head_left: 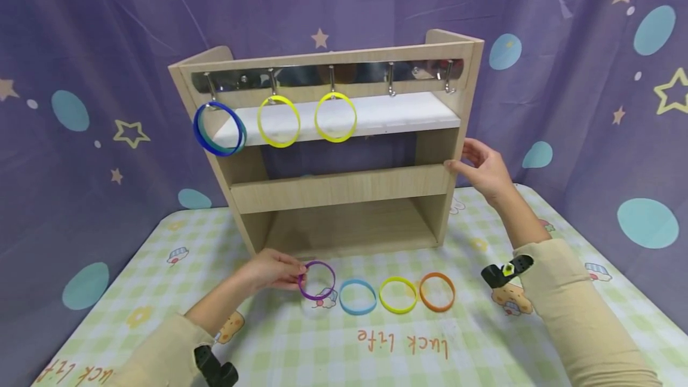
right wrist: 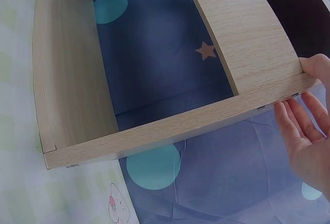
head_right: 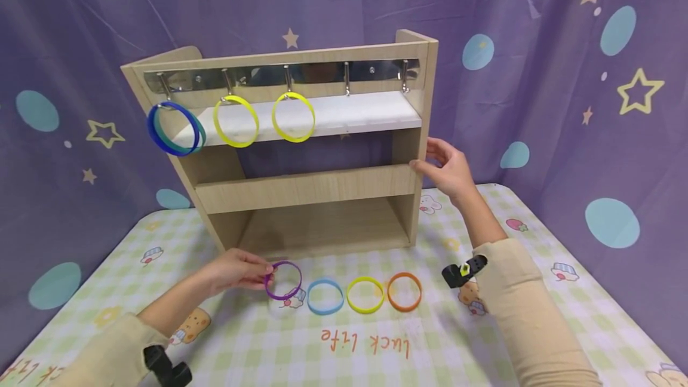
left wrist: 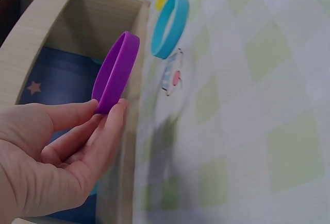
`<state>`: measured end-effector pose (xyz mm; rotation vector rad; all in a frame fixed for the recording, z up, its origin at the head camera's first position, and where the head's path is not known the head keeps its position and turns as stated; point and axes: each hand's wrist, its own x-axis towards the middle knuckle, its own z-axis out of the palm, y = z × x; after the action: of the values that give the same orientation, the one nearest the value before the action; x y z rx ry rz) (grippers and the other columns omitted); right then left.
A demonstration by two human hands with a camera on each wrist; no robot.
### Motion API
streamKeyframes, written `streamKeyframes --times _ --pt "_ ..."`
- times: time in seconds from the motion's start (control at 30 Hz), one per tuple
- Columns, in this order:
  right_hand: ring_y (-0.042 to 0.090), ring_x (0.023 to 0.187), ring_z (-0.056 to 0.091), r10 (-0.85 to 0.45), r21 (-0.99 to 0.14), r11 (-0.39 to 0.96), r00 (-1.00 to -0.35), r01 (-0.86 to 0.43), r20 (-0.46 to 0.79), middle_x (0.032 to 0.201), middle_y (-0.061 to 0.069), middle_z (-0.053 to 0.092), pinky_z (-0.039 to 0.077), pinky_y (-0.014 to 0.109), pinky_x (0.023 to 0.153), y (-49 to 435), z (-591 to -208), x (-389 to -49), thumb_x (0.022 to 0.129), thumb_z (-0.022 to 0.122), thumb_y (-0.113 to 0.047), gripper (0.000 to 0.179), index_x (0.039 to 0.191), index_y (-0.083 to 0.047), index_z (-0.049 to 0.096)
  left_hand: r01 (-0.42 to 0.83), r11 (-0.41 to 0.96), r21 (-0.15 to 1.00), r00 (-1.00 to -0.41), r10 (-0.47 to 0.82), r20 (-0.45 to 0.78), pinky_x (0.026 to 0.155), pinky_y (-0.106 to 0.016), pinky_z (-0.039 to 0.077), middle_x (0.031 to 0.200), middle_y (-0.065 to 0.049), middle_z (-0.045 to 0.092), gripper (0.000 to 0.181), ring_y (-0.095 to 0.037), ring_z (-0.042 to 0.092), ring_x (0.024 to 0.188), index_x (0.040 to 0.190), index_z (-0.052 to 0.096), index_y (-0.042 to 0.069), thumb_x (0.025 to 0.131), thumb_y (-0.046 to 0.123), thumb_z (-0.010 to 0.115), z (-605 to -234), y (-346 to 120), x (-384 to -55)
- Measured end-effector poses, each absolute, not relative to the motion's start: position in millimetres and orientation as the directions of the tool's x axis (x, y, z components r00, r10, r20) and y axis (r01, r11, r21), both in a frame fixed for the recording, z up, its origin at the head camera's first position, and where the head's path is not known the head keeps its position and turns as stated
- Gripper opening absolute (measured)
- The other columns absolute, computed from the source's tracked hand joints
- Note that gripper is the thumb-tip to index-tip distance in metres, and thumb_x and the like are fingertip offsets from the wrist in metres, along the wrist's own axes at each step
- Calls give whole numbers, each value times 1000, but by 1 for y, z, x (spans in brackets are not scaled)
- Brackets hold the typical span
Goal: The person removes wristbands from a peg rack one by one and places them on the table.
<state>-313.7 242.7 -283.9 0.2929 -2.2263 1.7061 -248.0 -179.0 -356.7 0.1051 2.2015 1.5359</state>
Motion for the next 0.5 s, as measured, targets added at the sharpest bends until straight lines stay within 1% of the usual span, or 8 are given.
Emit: streamKeyframes --times 0.23,0.5 --pt "-6 100 55 27 -896 295 -934 -333 356 100 -25 58 49 4 80 244 -284 -315 87 70 -16 52 134 -8 50 -196 417 887 -884 316 -344 74 -29 63 85 -18 73 29 -14 70 73 111 60 -19 91 1 61 -366 -176 -246" --pt "-6 102 54 24 -899 299 -940 -320 342 101 -26 58 49 4 80 245 -284 -314 88 70 -17 54 136 -9 48 -157 480 863 -873 342 -349 73 -29 63 84 -15 74 25 -12 69 71 107 63 -17 91 3 61 -374 -175 -244"
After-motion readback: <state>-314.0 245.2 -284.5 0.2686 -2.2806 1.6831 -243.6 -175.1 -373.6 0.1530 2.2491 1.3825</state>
